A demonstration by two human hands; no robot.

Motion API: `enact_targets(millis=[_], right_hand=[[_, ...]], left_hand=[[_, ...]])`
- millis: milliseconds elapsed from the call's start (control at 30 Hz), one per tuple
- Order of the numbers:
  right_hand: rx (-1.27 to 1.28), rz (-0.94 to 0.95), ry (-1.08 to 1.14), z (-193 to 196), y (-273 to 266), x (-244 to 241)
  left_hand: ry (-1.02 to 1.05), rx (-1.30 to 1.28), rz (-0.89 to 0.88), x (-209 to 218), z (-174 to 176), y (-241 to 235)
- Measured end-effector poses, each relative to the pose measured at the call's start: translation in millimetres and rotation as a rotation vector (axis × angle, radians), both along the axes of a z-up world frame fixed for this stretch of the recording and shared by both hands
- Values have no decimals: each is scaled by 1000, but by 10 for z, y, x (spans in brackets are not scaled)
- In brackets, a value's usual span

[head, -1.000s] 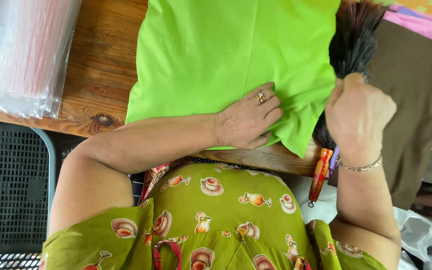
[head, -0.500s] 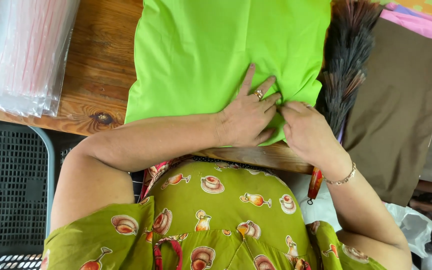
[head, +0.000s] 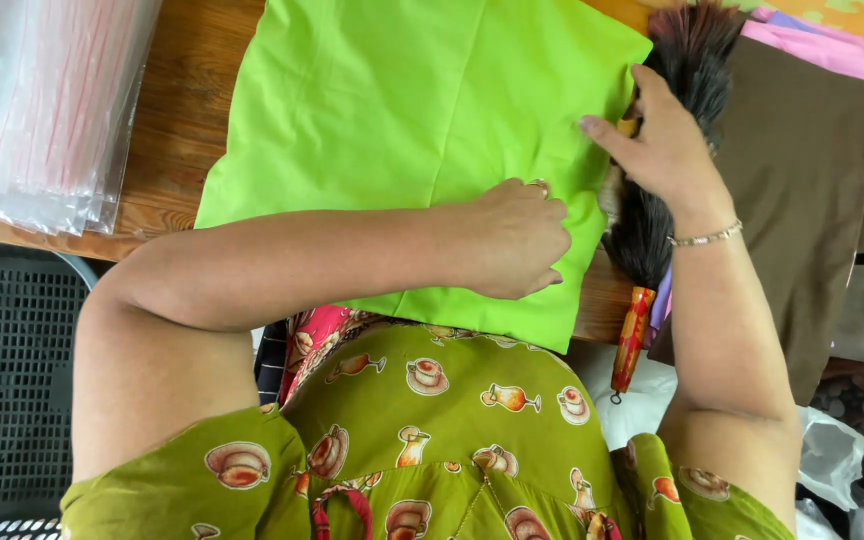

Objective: The person smooths a bright green fabric on their lap with both hands. They then use a feather duster to brush the surface of the fabric repeatedly, alternating between smoothing it by hand and dusting it.

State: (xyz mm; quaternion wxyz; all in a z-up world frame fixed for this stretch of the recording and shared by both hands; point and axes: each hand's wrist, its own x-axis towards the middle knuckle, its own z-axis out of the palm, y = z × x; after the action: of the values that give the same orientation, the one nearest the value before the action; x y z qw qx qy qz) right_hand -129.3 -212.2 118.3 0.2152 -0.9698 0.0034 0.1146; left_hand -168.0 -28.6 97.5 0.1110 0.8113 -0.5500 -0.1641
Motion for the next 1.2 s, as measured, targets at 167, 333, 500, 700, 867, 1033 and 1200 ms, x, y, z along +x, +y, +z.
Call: enact_targets(millis=[167, 333, 500, 700, 867, 1033, 1200], right_hand=[[146, 233, -259, -504, -38, 95], [-77, 436, -663, -344, 192, -424], [-703, 359, -634, -388, 32, -160], [-291, 349, -572, 12, 383, -501], [-191, 615, -313, -388, 647, -799], [-340, 443, -122, -544, 592, -547], [-360, 658, -276, -566, 697, -773]], left_hand=[[-239, 46, 26, 6, -594, -127], [-108, 48, 77, -28, -583, -88], [-292, -358, 66, 52, -785, -129], [-447, -787, 272, 375, -209, 112], [-483, -893, 746, 751, -471, 202], [-323, -364, 793, 862, -766, 119], [-314, -317, 794, 921, -797, 79]])
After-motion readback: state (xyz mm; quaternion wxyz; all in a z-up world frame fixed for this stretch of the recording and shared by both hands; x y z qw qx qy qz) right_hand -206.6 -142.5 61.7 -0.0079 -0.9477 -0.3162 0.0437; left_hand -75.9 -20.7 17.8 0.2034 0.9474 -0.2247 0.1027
